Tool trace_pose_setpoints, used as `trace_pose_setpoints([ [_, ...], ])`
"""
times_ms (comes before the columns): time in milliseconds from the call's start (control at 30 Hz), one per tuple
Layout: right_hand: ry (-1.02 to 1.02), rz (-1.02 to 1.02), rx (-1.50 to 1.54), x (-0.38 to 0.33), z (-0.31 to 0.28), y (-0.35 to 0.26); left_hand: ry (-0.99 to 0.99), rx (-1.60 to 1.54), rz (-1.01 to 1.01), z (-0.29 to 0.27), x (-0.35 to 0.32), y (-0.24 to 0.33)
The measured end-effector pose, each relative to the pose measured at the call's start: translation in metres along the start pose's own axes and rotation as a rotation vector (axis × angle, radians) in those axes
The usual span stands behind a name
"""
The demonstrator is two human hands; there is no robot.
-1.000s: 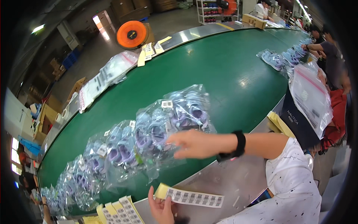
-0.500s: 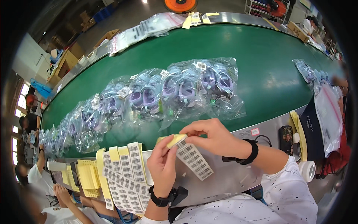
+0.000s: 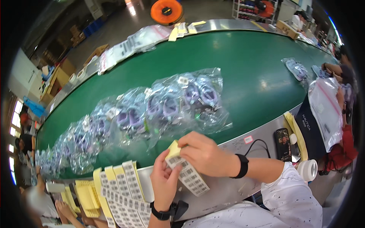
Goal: The person applies barcode labels to plastic bags containing footwear on a green conveyor belt. They peel a label from a sheet, place it on a bag, and move the bag down the line. This process is repeated for multiple packages throughout the clip.
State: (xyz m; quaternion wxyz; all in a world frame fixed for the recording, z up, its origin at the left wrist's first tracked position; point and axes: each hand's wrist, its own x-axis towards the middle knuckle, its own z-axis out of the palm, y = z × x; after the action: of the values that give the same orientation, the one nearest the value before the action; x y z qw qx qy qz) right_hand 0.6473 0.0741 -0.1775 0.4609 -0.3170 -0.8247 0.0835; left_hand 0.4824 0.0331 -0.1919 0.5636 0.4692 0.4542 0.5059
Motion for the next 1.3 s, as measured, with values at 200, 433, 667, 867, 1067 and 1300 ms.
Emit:
trace_pose_setpoints([
  [200,0.088,0.324,0.308,0.018,-0.048,0.02,0.032,0.076,-0.077,-0.001,0.005,-0.024],
  [433,0.38,0.954,0.368,0.054,-0.144,0.249,0.048,0.131,-0.156,0.011,-0.017,-0.077],
  [667,0.147,1.274,0.618,0.032,-0.141,0.345,0.093,0.167,-0.238,0.021,-0.018,-0.064],
  [867,-0.058,1.288,0.67,0.043,-0.133,0.358,0.127,0.133,-0.218,0.028,-0.018,-0.07],
  [1067,-0.103,1.254,0.613,0.045,-0.123,0.364,0.135,0.188,-0.207,0.032,-0.017,-0.074],
  [1300,0.11,1.149,0.458,0.035,-0.132,0.351,0.182,0.203,-0.16,0.045,-0.013,-0.068],
])
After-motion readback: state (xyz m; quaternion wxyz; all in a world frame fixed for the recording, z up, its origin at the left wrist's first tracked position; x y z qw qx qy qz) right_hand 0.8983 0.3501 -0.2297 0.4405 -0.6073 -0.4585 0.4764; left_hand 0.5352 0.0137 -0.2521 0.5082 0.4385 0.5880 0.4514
